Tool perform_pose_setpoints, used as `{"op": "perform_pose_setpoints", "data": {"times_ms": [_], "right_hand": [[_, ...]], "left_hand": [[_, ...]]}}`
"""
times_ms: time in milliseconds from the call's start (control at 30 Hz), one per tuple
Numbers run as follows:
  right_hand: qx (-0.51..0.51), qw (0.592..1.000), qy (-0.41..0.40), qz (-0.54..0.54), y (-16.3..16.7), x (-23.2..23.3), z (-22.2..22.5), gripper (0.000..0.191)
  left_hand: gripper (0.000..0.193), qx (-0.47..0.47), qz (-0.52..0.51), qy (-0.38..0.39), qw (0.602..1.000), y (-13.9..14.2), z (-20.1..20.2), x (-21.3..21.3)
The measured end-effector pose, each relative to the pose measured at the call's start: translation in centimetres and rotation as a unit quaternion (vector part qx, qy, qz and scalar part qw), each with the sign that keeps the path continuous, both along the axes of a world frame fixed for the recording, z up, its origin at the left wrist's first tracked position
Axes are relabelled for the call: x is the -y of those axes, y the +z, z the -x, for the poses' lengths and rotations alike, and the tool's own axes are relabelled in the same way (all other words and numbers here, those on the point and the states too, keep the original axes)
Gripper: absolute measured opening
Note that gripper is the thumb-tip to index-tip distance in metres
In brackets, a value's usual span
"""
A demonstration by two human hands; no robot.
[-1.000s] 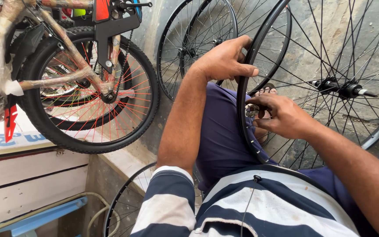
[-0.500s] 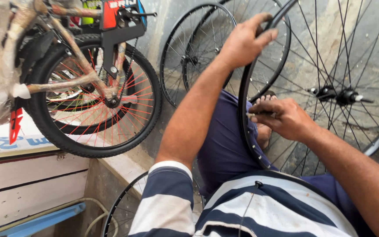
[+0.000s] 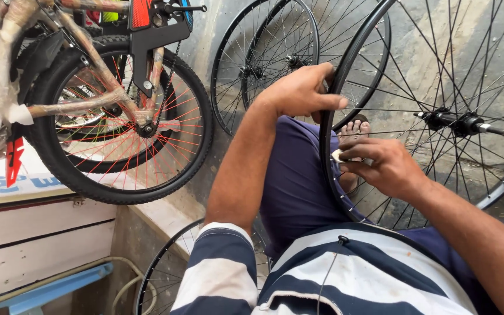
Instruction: The person sits on the floor and uses a spoke wrench to tighten the nipples on a bicycle wheel rim. They rotate the wheel to access different spokes and continue tightening them systematically.
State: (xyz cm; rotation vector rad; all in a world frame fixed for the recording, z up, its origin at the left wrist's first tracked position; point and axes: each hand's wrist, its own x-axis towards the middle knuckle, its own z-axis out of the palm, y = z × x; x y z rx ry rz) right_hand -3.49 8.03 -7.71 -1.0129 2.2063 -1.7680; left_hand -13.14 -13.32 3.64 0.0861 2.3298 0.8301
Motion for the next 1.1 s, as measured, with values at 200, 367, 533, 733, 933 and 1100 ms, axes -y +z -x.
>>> {"op": "perform_pose_setpoints", "data": {"times_ms": [200, 367, 533, 733, 933, 1100], "right_hand": [[0.225, 0.970, -0.001, -0.095, 0.9, 0.6, 0.6, 0.021], [0.160, 0.985, 0.044, -0.039, 1.2, 1.1, 0.2, 0.020], [0.060, 0.984, -0.016, -0.165, 1.4, 1.1, 0.1, 0.055], [0.258, 0.964, 0.032, -0.061, 1.3, 0.7, 0.4, 0.029], [0.116, 0.990, 0.052, -0.061, 0.9, 1.0, 0.3, 0.050], [0.217, 0.968, 0.036, -0.123, 0.7, 1.0, 0.3, 0.039]], "left_hand": [[0.053, -0.053, 0.001, 0.048, 0.997, -0.8, 1.1, -0.7], [0.051, -0.086, -0.018, 0.052, 0.995, -0.6, 1.1, -1.1], [0.049, -0.093, -0.028, 0.042, 0.994, -0.3, 1.1, -1.4], [0.047, -0.093, -0.043, 0.038, 0.994, -0.5, 1.2, -1.4], [0.046, -0.093, -0.038, 0.040, 0.994, -0.9, 1.3, -1.2], [0.048, -0.083, -0.023, 0.051, 0.995, -1.2, 1.3, -1.1]]}}
